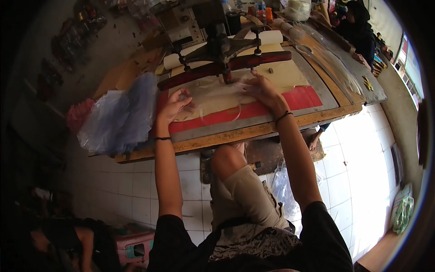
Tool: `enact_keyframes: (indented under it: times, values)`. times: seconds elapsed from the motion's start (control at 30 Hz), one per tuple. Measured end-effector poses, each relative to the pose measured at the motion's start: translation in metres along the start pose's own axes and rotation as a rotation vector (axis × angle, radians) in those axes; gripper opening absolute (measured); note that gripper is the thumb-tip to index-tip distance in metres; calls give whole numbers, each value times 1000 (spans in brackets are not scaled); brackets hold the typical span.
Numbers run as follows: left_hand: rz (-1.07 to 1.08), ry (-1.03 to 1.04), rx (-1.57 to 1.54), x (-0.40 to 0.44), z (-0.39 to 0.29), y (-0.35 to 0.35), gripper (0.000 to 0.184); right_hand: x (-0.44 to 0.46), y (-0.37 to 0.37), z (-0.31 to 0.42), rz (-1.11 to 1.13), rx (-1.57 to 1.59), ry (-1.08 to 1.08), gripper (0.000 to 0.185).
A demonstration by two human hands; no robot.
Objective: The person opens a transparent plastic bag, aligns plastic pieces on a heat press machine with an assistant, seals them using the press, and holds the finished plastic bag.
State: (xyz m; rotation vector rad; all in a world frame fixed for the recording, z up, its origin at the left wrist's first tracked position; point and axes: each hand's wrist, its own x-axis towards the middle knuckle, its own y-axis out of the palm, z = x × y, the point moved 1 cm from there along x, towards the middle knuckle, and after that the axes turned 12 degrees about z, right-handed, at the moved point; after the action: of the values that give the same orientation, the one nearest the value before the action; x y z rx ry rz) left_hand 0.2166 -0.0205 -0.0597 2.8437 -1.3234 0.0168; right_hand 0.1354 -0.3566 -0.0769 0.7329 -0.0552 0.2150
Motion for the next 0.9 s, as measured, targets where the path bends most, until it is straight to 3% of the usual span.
enact_keyframes:
  times: [0.13, 0.23, 0.43, 0.53, 0.63, 0.73, 0.8, 0.9]
  values:
    - [33, -19, 23, 0, 2, -9, 14, 0, 0, -1, 55, -79, 2, 66]
    - [24, -46, 10, -1, 3, -12, 14, -1, 2, -2, 43, -128, 37, 40]
    - [-7, -20, 5, 0, 4, -15, 15, -6, 31, 2, -151, -151, 34, 32]
    - [-31, -25, 1, 0, 5, -12, 14, 28, -8, -11, -75, -22, 64, 29]
    - [-49, -15, 1, 2, 3, -14, 12, 31, -3, -16, -171, -36, -12, 28]
    - [-9, -35, 26, 2, 6, -18, 12, 9, 31, -5, -181, -51, 8, 34]
    - [-14, -8, -23, 1, 6, -15, 13, 13, 3, -12, -36, -75, 15, 48]
    - [-44, -42, -5, 1, 3, -14, 11, 26, -25, -26, -11, -370, -71, 50]
